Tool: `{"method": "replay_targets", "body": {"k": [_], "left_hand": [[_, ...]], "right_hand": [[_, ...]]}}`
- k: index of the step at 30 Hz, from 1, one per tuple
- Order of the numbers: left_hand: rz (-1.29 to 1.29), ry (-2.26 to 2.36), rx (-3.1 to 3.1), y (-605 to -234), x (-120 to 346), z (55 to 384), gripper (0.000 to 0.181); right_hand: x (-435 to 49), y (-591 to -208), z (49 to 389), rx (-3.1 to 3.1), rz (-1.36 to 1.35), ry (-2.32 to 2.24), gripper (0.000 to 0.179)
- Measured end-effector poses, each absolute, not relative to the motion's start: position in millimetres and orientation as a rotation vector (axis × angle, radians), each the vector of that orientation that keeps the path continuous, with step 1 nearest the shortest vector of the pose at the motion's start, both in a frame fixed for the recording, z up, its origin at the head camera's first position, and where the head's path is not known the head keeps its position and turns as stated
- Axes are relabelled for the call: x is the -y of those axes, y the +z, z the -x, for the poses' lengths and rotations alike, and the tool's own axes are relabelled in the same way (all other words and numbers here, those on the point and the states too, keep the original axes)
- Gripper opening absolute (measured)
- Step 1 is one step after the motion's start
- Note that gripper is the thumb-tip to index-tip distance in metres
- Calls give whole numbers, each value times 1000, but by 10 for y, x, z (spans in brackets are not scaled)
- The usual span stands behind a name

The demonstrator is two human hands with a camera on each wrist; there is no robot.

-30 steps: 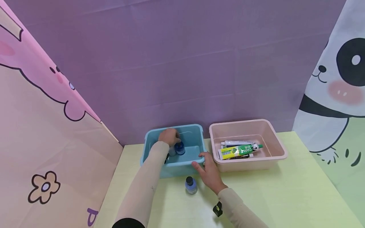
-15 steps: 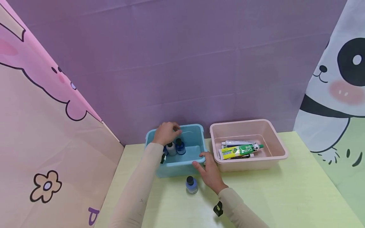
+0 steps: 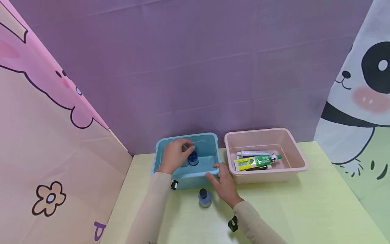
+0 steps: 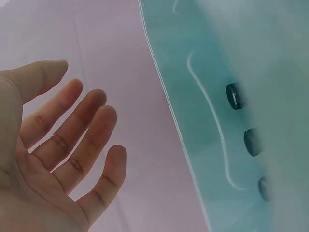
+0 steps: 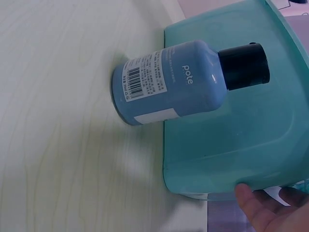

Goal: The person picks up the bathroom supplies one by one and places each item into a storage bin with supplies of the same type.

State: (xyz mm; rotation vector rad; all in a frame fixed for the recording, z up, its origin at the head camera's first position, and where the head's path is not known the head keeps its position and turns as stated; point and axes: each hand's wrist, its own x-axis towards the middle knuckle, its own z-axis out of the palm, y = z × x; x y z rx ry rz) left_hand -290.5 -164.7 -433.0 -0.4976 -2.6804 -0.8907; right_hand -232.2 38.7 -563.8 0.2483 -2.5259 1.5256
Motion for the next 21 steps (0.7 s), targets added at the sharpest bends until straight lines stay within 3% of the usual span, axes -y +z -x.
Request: {"method": "replay_targets", "body": {"k": [21], "left_hand": [[188, -1017, 2025, -5118, 1680, 2226, 6]], "right_hand": [[-390, -5648, 2322, 2502, -258, 1516, 46]]}}
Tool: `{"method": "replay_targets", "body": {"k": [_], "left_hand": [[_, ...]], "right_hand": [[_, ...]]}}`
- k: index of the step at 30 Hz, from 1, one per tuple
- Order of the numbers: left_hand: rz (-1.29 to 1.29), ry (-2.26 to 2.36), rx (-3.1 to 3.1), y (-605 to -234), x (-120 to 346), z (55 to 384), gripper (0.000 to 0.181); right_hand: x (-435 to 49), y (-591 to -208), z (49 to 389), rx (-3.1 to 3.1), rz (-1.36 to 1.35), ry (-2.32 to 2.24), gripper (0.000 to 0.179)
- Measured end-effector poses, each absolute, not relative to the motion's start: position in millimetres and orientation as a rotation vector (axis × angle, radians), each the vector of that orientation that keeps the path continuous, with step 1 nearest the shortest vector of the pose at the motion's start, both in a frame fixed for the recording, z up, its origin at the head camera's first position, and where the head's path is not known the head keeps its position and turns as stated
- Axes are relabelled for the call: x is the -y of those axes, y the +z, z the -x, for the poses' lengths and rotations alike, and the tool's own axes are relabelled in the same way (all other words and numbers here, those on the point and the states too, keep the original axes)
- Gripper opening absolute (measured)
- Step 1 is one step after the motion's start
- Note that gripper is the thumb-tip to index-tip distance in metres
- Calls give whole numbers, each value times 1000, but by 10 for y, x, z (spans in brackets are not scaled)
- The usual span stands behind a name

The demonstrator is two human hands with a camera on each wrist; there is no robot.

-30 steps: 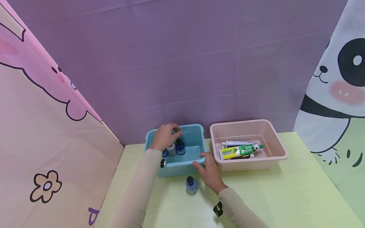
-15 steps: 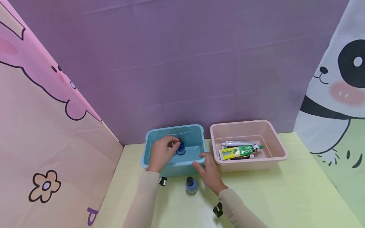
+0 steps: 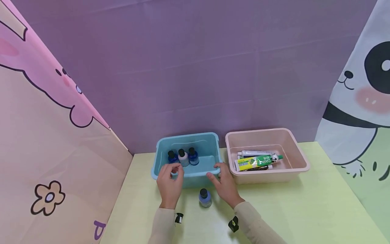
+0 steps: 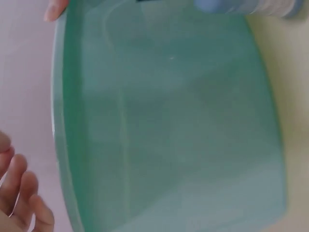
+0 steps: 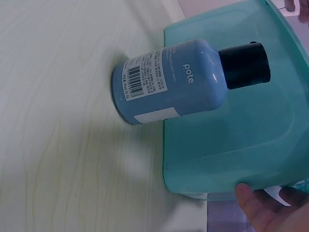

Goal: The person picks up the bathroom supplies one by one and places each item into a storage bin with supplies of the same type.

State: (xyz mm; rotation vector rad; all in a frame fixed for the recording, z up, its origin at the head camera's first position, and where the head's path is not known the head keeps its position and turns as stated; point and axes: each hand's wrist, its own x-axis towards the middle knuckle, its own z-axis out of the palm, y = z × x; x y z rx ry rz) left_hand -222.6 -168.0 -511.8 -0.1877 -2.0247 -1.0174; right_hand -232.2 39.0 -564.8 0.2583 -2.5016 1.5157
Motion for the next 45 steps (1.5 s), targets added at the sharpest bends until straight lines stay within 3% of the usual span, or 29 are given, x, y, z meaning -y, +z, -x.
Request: {"method": "replay_targets", "body": {"k": [18, 45], "left_hand": [[193, -1082, 2239, -5847, 1553, 1863, 13], [266, -1126, 2536, -5887, 1370, 1802, 21]], "right_hand": [[-390, -5667, 2313, 2483, -268, 1499, 46], [-395, -5633, 2314, 2495, -277, 1504, 48]]}}
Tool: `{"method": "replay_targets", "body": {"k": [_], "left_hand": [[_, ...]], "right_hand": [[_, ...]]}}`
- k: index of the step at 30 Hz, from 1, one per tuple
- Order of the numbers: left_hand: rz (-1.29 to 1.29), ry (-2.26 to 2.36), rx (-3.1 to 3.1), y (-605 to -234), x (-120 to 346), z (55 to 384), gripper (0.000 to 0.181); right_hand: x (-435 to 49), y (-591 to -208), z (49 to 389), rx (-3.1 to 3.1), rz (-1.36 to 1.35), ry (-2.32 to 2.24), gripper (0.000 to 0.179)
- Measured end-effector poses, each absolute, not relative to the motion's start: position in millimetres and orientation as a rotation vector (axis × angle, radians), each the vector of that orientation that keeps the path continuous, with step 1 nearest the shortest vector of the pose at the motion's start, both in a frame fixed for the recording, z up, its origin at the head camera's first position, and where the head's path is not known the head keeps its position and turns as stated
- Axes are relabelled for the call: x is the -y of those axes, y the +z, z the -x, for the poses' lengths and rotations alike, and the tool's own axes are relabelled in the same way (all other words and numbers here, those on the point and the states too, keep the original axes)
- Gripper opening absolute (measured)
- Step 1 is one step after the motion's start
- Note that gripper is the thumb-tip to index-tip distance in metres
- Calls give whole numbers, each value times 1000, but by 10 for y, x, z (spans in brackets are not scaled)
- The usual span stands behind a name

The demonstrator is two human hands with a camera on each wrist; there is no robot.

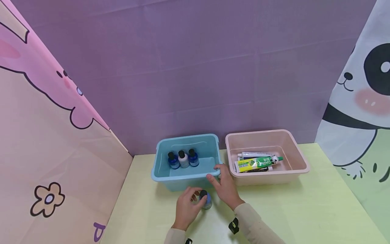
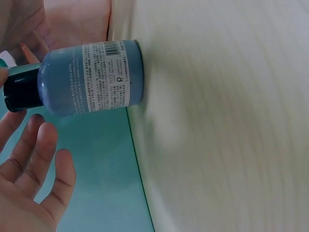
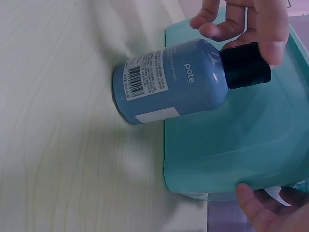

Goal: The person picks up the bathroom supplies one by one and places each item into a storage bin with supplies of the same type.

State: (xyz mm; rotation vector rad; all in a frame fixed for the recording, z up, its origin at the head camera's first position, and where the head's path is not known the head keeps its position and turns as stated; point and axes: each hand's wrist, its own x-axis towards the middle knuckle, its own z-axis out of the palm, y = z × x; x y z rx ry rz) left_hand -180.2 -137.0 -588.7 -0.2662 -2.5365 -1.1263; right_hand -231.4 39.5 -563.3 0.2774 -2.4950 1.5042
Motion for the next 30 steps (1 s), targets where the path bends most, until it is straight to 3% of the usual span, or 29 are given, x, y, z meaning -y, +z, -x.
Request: {"method": "replay_targets", "body": {"k": [30], "left_hand": [[274, -1161, 2620, -5854, 1399, 1790, 25]], "right_hand": [[-399, -5657, 2335, 2492, -282, 1486, 45]]}}
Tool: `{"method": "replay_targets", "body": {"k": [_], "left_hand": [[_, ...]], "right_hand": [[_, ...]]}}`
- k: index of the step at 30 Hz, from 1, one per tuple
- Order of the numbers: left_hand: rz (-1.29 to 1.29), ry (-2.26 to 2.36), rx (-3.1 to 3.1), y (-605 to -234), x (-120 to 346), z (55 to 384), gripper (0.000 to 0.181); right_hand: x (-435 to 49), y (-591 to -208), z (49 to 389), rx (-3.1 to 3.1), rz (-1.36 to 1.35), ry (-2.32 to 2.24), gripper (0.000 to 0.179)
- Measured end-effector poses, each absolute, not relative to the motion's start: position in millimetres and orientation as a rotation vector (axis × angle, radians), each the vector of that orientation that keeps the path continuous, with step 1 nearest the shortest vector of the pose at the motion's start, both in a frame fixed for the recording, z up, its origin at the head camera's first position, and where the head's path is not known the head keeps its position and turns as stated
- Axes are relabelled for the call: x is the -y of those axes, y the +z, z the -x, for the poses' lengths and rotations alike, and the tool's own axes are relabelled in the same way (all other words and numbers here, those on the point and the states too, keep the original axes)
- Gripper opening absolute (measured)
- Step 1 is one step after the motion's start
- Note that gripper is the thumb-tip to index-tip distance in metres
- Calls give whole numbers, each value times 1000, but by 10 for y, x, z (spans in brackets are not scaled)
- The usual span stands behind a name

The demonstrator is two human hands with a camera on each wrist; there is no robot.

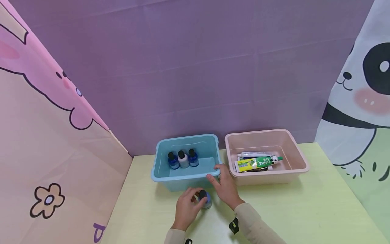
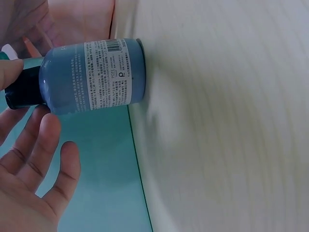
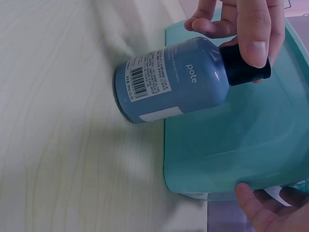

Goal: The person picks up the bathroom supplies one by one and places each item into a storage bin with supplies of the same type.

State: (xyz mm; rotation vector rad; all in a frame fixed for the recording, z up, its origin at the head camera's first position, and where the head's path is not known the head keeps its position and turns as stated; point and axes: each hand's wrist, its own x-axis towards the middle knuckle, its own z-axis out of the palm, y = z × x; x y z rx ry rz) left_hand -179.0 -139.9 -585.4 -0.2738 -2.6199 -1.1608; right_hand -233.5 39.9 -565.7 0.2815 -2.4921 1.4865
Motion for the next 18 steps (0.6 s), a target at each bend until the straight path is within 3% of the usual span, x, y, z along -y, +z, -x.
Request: {"method": "replay_targets", "body": {"k": [18], "left_hand": [[298, -1135, 2601, -5829, 1448, 1776, 25]], "right_hand": [[-404, -5658, 2331, 2498, -276, 1530, 51]]}}
